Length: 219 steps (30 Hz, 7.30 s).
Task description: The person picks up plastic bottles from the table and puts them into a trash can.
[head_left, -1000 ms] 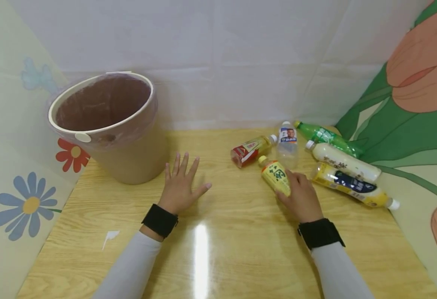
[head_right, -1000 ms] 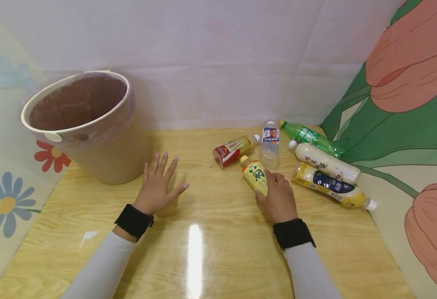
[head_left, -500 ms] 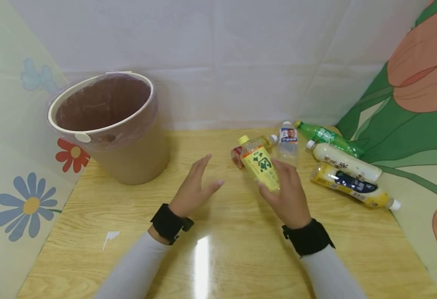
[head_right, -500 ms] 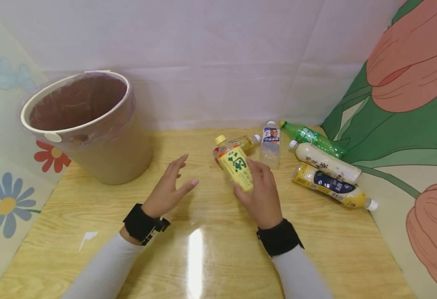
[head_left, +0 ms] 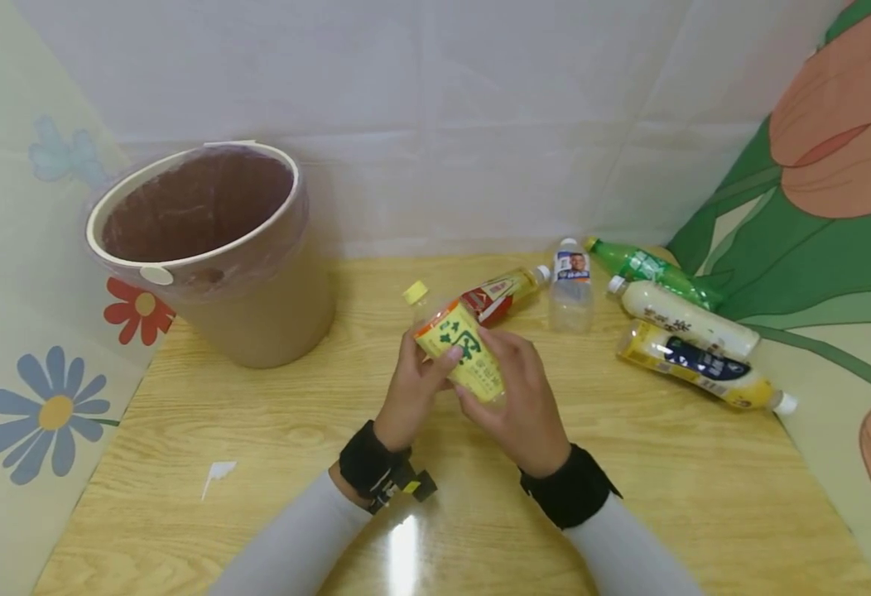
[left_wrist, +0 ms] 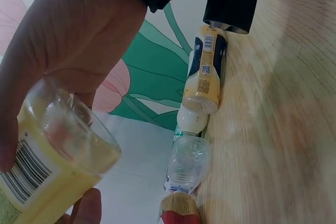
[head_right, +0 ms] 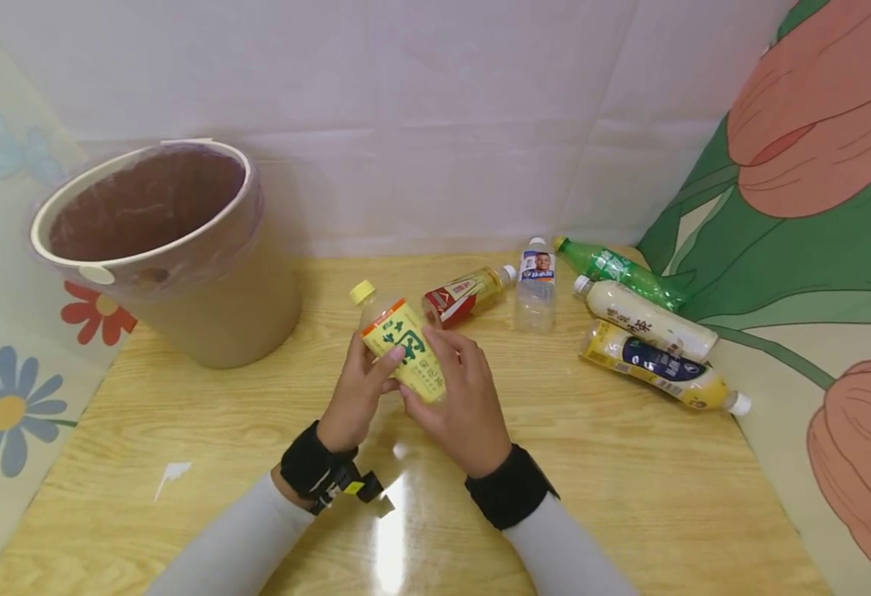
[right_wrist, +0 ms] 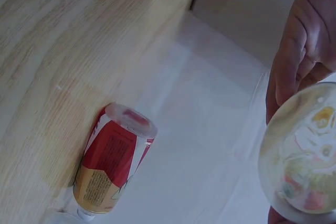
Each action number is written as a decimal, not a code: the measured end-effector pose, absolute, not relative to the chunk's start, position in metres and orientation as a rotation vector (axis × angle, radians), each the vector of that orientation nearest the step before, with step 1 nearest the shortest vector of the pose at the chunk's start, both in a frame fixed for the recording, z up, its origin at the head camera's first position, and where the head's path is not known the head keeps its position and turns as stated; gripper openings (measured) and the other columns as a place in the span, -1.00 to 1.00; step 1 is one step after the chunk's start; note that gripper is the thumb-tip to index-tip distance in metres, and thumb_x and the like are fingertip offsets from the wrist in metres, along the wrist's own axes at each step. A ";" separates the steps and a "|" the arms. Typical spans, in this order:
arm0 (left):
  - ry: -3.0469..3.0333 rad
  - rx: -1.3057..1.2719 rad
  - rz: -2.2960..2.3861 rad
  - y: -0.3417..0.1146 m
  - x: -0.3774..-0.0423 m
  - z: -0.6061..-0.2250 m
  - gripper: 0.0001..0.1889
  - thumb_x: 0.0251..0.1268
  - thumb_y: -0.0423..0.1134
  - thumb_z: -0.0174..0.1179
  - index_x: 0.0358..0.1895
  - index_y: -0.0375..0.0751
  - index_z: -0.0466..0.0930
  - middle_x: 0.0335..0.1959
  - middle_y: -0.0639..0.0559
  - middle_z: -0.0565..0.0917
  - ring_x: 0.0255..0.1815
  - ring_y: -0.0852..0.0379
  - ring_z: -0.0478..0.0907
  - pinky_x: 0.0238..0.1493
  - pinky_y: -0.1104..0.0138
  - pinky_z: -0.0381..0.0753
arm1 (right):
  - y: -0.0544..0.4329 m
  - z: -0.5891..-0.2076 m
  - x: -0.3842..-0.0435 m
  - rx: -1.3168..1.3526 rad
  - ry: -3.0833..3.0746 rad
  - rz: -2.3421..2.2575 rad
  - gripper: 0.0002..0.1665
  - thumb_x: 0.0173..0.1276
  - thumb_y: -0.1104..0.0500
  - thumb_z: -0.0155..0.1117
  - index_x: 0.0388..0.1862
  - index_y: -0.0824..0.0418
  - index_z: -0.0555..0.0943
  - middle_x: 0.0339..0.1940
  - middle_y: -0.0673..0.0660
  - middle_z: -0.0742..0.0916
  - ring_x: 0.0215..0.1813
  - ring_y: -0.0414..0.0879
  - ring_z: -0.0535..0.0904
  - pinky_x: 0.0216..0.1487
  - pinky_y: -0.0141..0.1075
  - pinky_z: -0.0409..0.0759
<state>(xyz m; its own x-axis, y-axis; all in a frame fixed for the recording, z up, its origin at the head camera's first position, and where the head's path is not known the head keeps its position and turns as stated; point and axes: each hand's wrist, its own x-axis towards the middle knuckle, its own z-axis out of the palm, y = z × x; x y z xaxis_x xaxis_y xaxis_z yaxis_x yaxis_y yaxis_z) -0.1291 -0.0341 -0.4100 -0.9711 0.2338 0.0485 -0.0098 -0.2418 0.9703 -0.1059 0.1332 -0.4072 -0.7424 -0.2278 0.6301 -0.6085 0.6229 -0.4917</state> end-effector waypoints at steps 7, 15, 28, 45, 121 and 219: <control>1.835 0.290 2.379 -0.034 -0.126 -0.408 -0.41 0.46 -0.09 0.16 0.43 0.09 0.09 0.20 -0.15 0.55 0.02 0.00 0.66 -0.01 0.15 0.71 | 0.130 -0.405 -0.105 0.684 -2.308 0.956 -0.05 0.09 0.12 0.51 0.45 0.26 0.33 0.24 0.34 0.49 0.20 0.12 0.46 -0.02 -0.07 0.63; 1.923 0.387 2.493 -0.052 -0.136 -0.397 -0.37 0.41 -0.14 0.22 0.43 0.07 0.13 0.18 -0.17 0.54 0.06 -0.02 0.65 0.02 0.13 0.73 | 0.149 -0.398 -0.106 0.645 -2.372 0.941 0.04 0.10 0.11 0.56 0.52 0.20 0.25 0.29 0.30 0.48 0.25 0.14 0.45 0.18 0.00 0.56; 2.143 0.702 2.934 -0.169 -0.160 -0.276 -0.29 0.19 -0.24 0.42 0.33 -0.16 0.19 0.12 -0.21 0.60 0.13 -0.08 0.61 0.15 0.26 0.67 | 0.268 -0.420 -0.147 0.411 -2.529 0.667 -0.04 0.10 0.24 0.54 0.46 0.31 0.31 0.22 0.46 0.48 0.22 0.37 0.41 0.18 0.26 0.40; 3.277 -0.449 1.892 -0.309 -0.168 -0.227 -0.22 0.27 -0.11 0.35 0.45 0.29 0.09 0.20 0.26 0.42 0.12 0.32 0.50 0.37 0.36 0.49 | 0.394 -0.433 -0.152 0.195 -2.858 0.407 -0.05 0.26 -0.01 0.44 0.48 0.38 0.25 0.19 0.62 0.42 0.13 0.58 0.33 0.07 0.44 0.28; 2.594 0.766 1.808 -0.069 -0.121 -0.391 -0.26 0.14 -0.23 0.46 0.40 0.08 0.35 0.30 0.10 0.51 0.31 0.10 0.47 0.23 0.07 0.59 | 0.193 -0.382 -0.098 0.733 -2.449 1.052 0.04 0.13 0.38 0.51 0.54 0.16 0.21 0.36 0.18 0.49 0.31 0.03 0.46 0.31 -0.42 0.47; 1.953 0.615 2.301 -0.045 -0.124 -0.385 -0.31 0.27 -0.41 0.31 0.41 -0.04 0.22 0.30 -0.10 0.50 0.24 -0.04 0.56 0.16 0.12 0.67 | 0.164 -0.398 -0.103 0.867 -2.433 1.035 0.10 0.08 0.19 0.58 0.56 0.14 0.20 0.34 0.21 0.50 0.27 0.07 0.51 0.11 -0.04 0.67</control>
